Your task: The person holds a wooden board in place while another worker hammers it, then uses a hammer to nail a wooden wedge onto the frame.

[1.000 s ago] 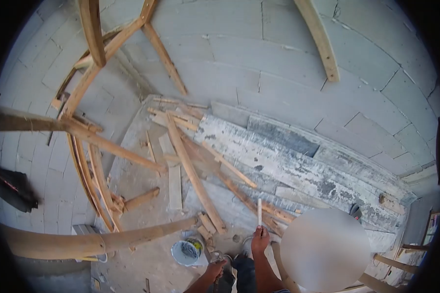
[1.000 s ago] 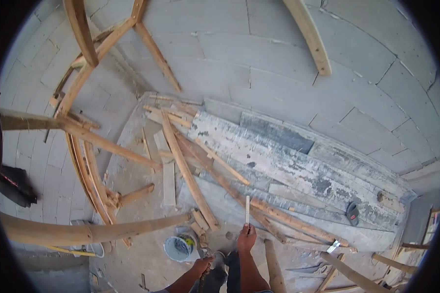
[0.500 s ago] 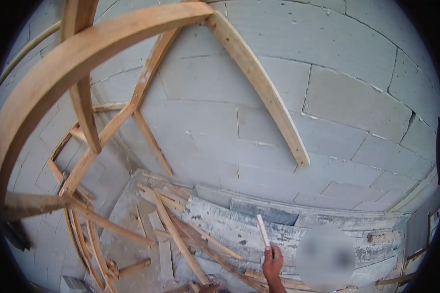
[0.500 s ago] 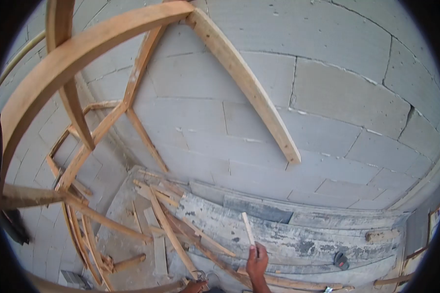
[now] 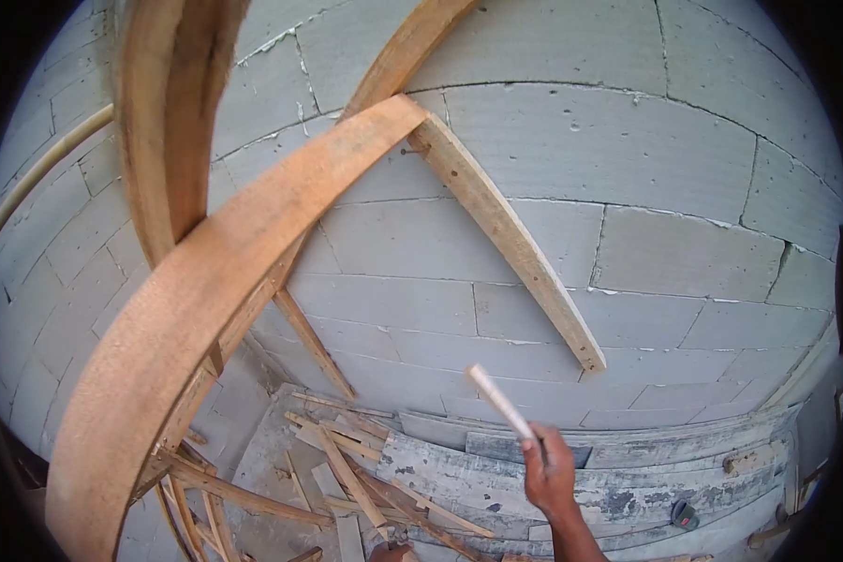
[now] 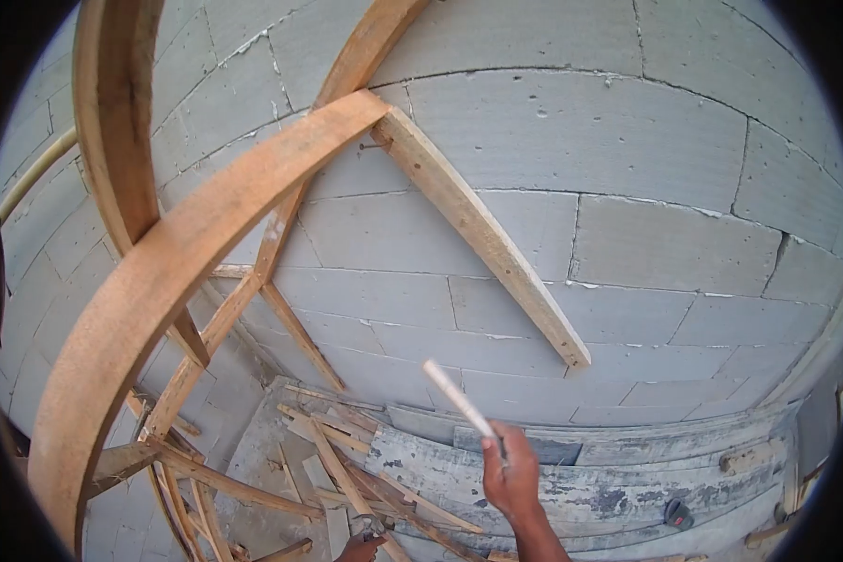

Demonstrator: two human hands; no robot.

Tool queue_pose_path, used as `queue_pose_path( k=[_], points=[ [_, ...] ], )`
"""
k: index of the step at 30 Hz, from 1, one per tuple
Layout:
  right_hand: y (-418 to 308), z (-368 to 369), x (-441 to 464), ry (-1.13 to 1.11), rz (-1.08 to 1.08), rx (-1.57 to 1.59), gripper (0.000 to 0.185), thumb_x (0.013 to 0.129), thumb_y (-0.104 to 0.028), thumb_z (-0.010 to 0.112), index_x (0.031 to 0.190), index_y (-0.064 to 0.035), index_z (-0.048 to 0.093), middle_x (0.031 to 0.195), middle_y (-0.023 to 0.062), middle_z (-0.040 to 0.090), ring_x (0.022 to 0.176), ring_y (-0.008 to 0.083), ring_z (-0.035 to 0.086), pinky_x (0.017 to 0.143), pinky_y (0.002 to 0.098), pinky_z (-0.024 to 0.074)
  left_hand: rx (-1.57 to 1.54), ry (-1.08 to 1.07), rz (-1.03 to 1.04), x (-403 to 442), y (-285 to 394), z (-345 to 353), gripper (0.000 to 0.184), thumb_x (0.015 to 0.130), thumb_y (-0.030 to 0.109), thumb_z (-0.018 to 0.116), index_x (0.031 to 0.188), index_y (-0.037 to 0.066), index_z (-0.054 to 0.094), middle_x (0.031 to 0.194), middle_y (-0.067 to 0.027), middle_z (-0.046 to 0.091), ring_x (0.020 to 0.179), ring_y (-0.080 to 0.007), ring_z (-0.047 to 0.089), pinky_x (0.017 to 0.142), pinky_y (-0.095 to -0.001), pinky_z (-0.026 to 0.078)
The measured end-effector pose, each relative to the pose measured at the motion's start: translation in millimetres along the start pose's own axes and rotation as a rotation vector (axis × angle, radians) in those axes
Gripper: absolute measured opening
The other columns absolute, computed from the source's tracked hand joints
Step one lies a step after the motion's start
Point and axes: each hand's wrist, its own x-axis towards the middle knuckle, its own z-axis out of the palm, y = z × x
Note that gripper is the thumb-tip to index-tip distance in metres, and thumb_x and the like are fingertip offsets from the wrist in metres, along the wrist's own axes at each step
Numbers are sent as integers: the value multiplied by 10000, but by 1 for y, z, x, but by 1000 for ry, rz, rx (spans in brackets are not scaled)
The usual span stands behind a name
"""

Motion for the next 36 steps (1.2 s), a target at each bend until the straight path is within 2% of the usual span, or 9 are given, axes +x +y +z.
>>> queue_pose_path(
  k=[6, 9, 12, 15, 21, 24, 25, 30, 36],
  points=[
    [2, 11, -71, -82, 280, 174, 240, 1014, -193, 615, 1152, 1, 643, 877, 113, 645, 780, 194, 625, 727, 344, 504, -223, 90, 38, -44, 91, -23, 320, 941, 312, 736, 1134, 73, 647, 864, -40, 637, 740, -132, 560, 648, -389, 483],
    [1, 23, -128, -115, 457, 364, 348, 1023, -336, 595, 1158, -22, 663, 900, 117, 672, 809, 218, 637, 754, 380, 511, -383, -48, -120, -53, 156, -33, 548, 924, 359, 761, 1364, 73, 600, 1291, -131, 655, 1112, -164, 582, 912, -453, 493],
    [-11, 27, -173, -224, 520, 287, 434, 1045, -407, 534, 1238, -39, 662, 1046, 178, 700, 945, 314, 666, 843, 429, 513, -698, -17, 182, -92, 267, -39, 256, 948, 280, 737, 948, 77, 582, 735, -11, 633, 561, -86, 523, 496, -274, 415],
    [0, 26, -197, -220, 501, 234, 450, 1050, -415, 521, 1248, -34, 654, 1120, 202, 690, 1053, 349, 654, 914, 424, 496, -953, -133, 262, -113, 342, -32, 293, 947, 160, 728, 1137, 15, 560, 962, -83, 746, 674, -70, 572, 574, -236, 456],
    [-11, -30, -180, -185, 378, 134, 450, 1031, -367, 582, 1340, -41, 604, 1228, 227, 636, 1121, 384, 608, 933, 475, 485, -950, -117, 246, -121, 349, -1, 326, 958, 128, 706, 1189, -12, 524, 1177, -157, 724, 814, -110, 668, 686, -235, 544],
    [1, -26, -217, -77, 694, 340, 470, 1012, -303, 637, 1401, -50, 560, 1267, 204, 595, 1141, 309, 575, 930, 465, 480, -1004, -98, 255, -120, 357, 2, 345, 956, 128, 708, 1203, -12, 511, 1181, -171, 717, 818, -126, 681, 694, -250, 564],
    [1, -18, -216, 63, 897, 570, 400, 989, -266, 679, 1327, -68, 595, 1014, 106, 634, 912, 198, 605, 759, 388, 513, -1018, -100, 261, -117, 358, 2, 354, 956, 128, 708, 1209, -12, 506, 1181, -176, 715, 818, -132, 683, 696, -256, 570],
    [-36, -44, -175, -534, 1686, 904, 527, 1040, -429, 489, 1413, -58, 523, 986, 168, 711, 808, 309, 700, 764, 455, 569, -956, -268, 291, -82, 351, -9, 497, 953, 112, 700, 1330, -17, 402, 1265, -241, 668, 836, -172, 700, 753, -300, 588],
    [22, 22, -189, -752, 1416, 922, 460, 1053, -510, 472, 1064, -79, 635, 775, 36, 636, 683, 206, 650, 616, 324, 528, -892, -425, 302, -51, 341, -33, 490, 961, 91, 690, 1332, -34, 396, 1296, -266, 646, 964, -182, 700, 840, -325, 587]
  ],
)
